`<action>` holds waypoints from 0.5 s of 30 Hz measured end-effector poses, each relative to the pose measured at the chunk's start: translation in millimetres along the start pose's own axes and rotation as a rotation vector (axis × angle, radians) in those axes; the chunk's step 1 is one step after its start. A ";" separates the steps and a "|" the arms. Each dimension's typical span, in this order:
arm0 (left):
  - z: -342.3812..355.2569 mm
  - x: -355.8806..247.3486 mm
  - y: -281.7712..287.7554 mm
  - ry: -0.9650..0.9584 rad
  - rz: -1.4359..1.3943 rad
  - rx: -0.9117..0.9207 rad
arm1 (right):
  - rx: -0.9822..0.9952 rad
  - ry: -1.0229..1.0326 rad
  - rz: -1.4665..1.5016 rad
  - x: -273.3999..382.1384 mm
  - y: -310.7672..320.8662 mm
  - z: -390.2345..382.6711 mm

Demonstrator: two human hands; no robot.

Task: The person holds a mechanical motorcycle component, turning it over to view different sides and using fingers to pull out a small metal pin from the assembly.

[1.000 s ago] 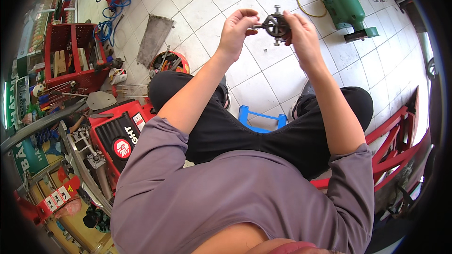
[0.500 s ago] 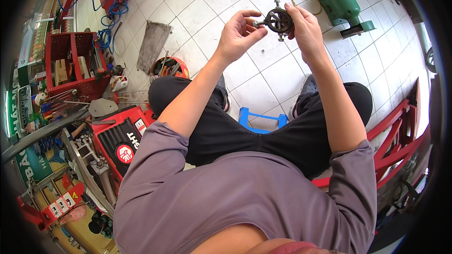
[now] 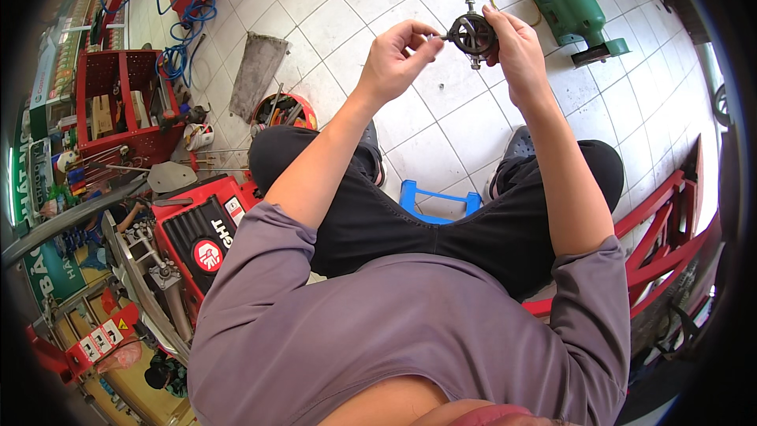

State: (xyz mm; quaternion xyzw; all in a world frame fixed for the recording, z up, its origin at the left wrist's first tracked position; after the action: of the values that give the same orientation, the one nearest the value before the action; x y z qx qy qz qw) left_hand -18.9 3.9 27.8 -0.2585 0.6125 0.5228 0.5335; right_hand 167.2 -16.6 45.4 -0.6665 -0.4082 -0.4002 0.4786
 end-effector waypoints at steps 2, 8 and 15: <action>0.4 3.8 4.4 0.102 0.007 0.093 | -0.001 0.003 0.000 0.1 1.3 0.2; -1.6 -5.4 0.3 0.019 0.043 0.031 | -0.009 0.006 0.004 2.9 0.8 -0.4; -0.9 -6.2 0.0 -0.024 0.074 0.032 | -0.019 0.007 0.007 4.6 2.0 -1.1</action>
State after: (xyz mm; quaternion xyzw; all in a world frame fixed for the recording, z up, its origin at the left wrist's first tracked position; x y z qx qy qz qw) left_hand -17.4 1.5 33.4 -0.2207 0.6233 0.5355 0.5253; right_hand 170.4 -17.4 49.2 -0.6710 -0.4005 -0.4047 0.4749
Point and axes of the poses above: each hand's wrist, its own z-axis towards the middle knuckle, its own y-axis out of the back of the hand, x = y × z, the point moved 3 cm from there along z, towards the middle knuckle, and after that the axes turned 8 degrees about z, right-handed, at the moved point
